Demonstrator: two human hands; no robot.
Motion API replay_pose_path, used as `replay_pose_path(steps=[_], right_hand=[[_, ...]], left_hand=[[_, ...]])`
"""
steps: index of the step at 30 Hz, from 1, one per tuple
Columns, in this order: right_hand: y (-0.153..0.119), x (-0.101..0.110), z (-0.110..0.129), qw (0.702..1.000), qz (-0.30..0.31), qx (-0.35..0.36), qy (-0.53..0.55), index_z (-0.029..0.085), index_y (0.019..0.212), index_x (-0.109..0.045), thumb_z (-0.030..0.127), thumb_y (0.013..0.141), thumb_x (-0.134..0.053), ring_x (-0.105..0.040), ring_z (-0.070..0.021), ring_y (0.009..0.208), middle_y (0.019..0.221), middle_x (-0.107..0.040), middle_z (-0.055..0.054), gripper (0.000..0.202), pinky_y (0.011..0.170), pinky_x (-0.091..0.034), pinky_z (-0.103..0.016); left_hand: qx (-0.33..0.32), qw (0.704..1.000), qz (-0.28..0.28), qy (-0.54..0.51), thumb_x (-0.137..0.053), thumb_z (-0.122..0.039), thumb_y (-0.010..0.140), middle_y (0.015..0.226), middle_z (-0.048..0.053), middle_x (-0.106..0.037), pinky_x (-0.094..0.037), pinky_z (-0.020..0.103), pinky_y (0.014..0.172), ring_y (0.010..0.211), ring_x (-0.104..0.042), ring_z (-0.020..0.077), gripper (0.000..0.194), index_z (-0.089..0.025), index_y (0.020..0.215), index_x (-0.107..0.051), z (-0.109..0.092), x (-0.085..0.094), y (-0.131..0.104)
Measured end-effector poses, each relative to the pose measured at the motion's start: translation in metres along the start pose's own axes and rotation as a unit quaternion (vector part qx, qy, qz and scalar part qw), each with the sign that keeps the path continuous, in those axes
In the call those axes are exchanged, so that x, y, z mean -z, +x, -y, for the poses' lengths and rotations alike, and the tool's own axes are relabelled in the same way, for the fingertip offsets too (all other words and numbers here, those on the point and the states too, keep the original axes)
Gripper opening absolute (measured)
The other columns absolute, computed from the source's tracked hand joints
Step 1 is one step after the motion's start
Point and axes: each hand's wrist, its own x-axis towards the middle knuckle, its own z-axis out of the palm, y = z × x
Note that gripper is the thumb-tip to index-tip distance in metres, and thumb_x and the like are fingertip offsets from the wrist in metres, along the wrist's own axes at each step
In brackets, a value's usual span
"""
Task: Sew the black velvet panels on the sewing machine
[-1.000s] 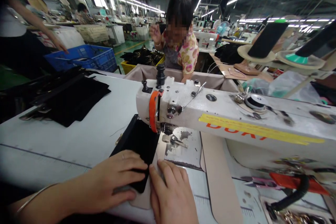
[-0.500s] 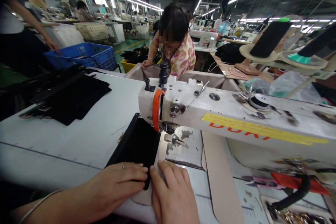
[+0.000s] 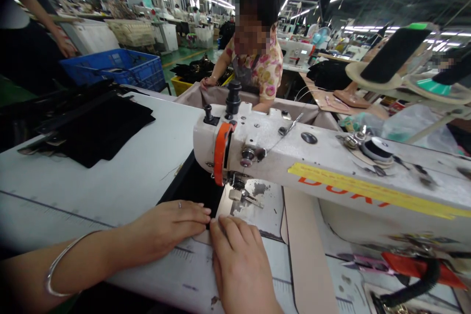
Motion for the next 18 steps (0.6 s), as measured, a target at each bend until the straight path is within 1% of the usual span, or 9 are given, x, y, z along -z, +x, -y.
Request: replay_pose_path(steps=[2,6,12,15,18], right_hand=[[0.002,0.000,-0.003,1.000,0.003,0.003,0.001,0.020,0.130,-0.058,0.015,0.095,-0.047,-0.055,-0.0262,0.111,0.125,-0.064,-0.007,0.036,0.089,-0.048,-0.043],[0.007,0.001,-0.009,1.000,0.018,0.002,-0.005,0.019,0.131,-0.057,0.014,0.095,-0.049,-0.054,-0.0258,0.111,0.126,-0.063,-0.006,0.037,0.090,-0.046,-0.043],[0.021,0.004,-0.015,0.999,0.037,-0.008,-0.027,0.019,0.130,-0.058,0.016,0.095,-0.050,-0.054,-0.0256,0.108,0.125,-0.062,-0.007,0.036,0.089,-0.045,-0.043],[0.028,0.004,-0.019,0.998,0.049,-0.019,-0.040,0.021,0.131,-0.057,0.018,0.095,-0.051,-0.055,-0.0259,0.106,0.124,-0.063,-0.006,0.036,0.090,-0.045,-0.043],[0.033,0.002,-0.023,0.995,0.071,-0.034,-0.055,0.022,0.133,-0.056,0.021,0.095,-0.052,-0.055,-0.0264,0.106,0.125,-0.062,-0.006,0.038,0.089,-0.046,-0.044]], left_hand=[[0.003,1.000,0.005,0.011,-0.044,-0.005,0.092,0.126,0.006,-0.066,-0.042,0.036,0.111,0.126,-0.055,0.0196,0.034,-0.014,0.119,-0.061,0.003,0.001,0.004],[0.008,0.999,0.005,0.037,-0.046,-0.006,0.093,0.124,0.009,-0.067,-0.045,0.038,0.108,0.123,-0.057,0.0215,0.029,-0.013,0.116,-0.064,0.010,0.003,0.013],[0.010,0.998,0.000,0.055,-0.047,-0.008,0.095,0.125,0.009,-0.066,-0.045,0.037,0.107,0.123,-0.057,0.0217,0.025,-0.012,0.114,-0.064,0.028,-0.002,0.025],[0.011,0.998,-0.013,0.056,-0.046,-0.010,0.097,0.120,0.010,-0.068,-0.048,0.037,0.103,0.118,-0.060,0.0215,0.022,-0.012,0.108,-0.065,0.037,-0.003,0.031],[0.011,0.998,-0.036,0.056,-0.046,-0.012,0.098,0.117,0.009,-0.068,-0.050,0.035,0.100,0.113,-0.062,0.0199,0.021,-0.013,0.104,-0.066,0.045,-0.003,0.037]])
